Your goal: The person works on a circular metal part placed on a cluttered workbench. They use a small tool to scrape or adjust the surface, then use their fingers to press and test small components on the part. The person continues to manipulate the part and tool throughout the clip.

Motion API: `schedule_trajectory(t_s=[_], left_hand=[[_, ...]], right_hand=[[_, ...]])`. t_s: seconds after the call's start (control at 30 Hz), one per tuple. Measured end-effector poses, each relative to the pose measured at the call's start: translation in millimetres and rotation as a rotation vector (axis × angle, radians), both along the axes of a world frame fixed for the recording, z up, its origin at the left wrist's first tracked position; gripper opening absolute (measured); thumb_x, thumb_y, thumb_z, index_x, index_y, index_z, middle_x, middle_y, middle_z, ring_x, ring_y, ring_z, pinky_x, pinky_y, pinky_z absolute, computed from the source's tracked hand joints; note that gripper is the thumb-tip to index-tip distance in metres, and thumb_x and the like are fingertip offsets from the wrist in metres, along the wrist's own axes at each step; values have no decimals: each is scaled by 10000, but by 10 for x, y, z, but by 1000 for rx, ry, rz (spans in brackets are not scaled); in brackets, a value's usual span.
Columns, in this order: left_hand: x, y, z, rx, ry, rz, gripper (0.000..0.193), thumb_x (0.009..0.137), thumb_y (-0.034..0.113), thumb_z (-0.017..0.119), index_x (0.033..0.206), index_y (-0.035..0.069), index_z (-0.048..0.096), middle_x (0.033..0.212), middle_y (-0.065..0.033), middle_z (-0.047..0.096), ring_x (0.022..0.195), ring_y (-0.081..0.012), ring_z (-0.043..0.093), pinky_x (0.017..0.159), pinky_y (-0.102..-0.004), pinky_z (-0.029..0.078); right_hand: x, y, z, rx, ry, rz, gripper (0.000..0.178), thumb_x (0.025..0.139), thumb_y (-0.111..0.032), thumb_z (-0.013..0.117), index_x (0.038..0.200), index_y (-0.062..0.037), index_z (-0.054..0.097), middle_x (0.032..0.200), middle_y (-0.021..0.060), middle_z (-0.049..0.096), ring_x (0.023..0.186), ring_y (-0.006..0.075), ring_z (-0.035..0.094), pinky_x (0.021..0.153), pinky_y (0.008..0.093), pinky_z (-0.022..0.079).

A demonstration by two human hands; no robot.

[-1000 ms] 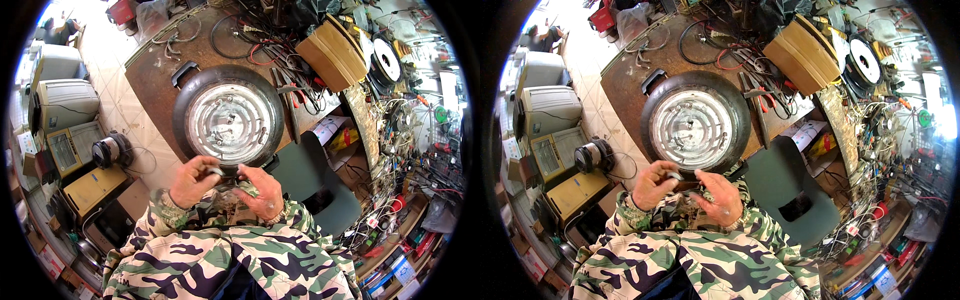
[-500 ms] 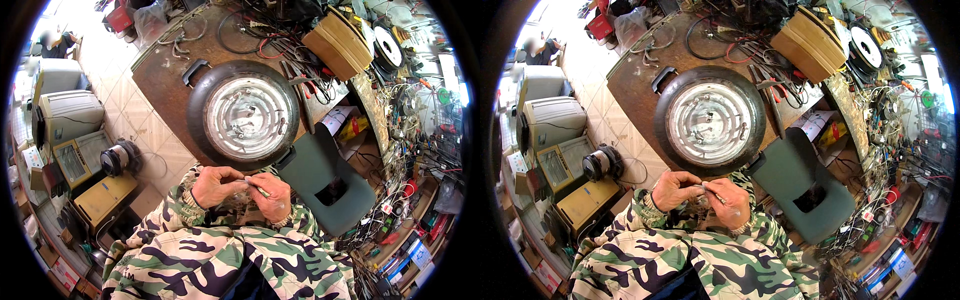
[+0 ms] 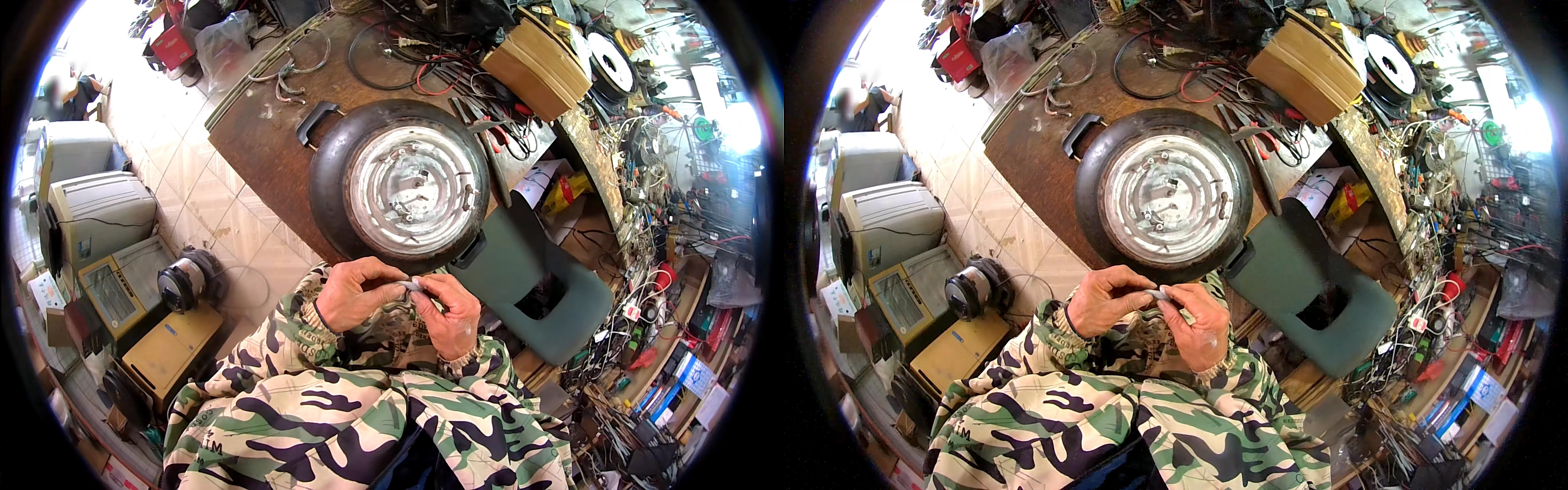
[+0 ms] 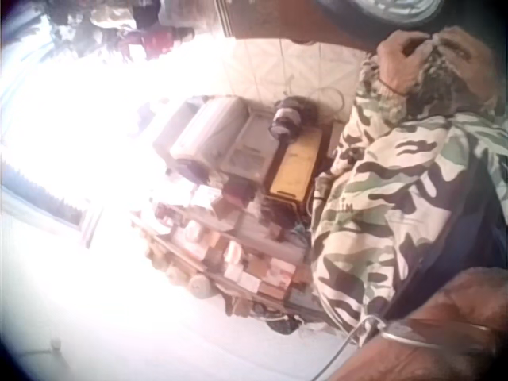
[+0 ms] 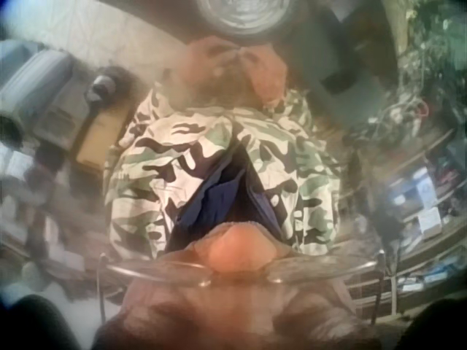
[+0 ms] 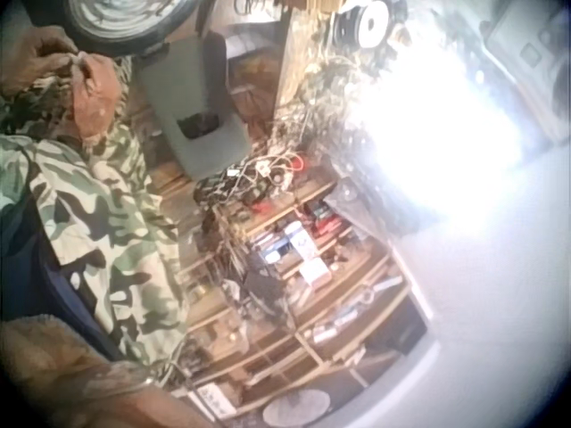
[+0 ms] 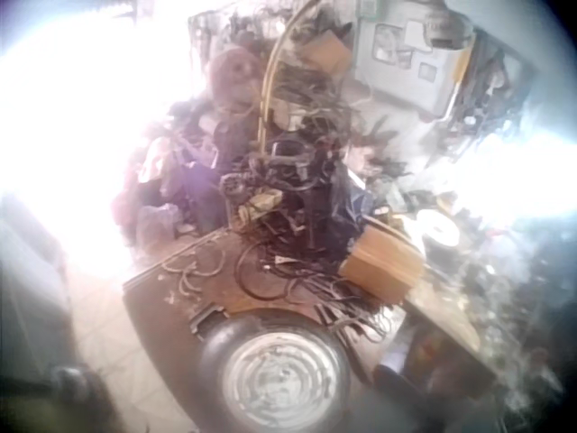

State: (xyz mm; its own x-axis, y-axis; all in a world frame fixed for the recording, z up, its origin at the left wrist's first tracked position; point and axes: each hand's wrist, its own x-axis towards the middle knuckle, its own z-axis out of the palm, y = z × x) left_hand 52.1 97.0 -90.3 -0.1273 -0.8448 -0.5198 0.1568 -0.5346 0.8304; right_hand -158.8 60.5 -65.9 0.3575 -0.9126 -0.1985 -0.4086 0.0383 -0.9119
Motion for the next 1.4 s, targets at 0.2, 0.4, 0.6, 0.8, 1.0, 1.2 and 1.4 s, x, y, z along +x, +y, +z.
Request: schedule_trajectory(t_s=[0.2,0.4,0.6,0.8,1.0,1.2,1.4], left_hand=[[24,-16,-38,55,98,54,230,1001,62,792,1210,-29,759,1007,-36,783,907,-70,700,815,-244,583],[45,-57,-35,63,129,34,204,1009,90,796,1171,-27,754,1018,-44,786,915,-69,703,806,-239,581],[28,-111,-65,-245,-318,-1,187,970,85,810,1143,27,770,985,-72,759,845,-172,726,751,-302,571],[-42,-355,-72,-630,-951,0,328,860,93,845,1181,91,778,935,-99,640,875,-293,671,756,-410,551],[-83,-557,-127,-631,-1117,-121,374,855,138,857,1221,139,784,898,-82,582,843,-301,643,715,-438,538],[-25,-613,-164,-711,-1177,-199,306,861,164,840,1165,145,808,893,-43,576,858,-257,647,706,-405,544],[-36,-655,-261,-841,-1275,-287,258,869,122,790,1126,127,819,892,-32,578,854,-235,622,720,-386,525]], right_hand=[[72,81,-53,63,-23,-92,225,933,-8,808,1154,20,780,1058,159,784,912,273,773,821,337,594],[35,-59,-82,-36,-39,5,214,916,2,822,1126,19,782,1027,152,785,871,261,772,783,333,600],[-8,-87,-152,-17,-54,24,212,915,-5,828,1118,26,778,1012,149,783,869,255,770,774,336,597],[-130,-150,-187,-7,-10,-3,222,894,5,828,1106,34,772,1000,163,774,846,264,758,766,332,586],[-155,-143,-231,-18,-27,-10,213,892,-1,825,1096,32,773,985,163,777,826,282,769,750,343,592],[-183,-176,-285,-13,-20,-45,202,897,-22,824,1088,26,775,976,167,775,821,286,770,746,348,591],[-240,-206,-344,9,-51,-65,194,900,-21,819,1082,25,774,974,164,773,823,283,761,740,347,581]])
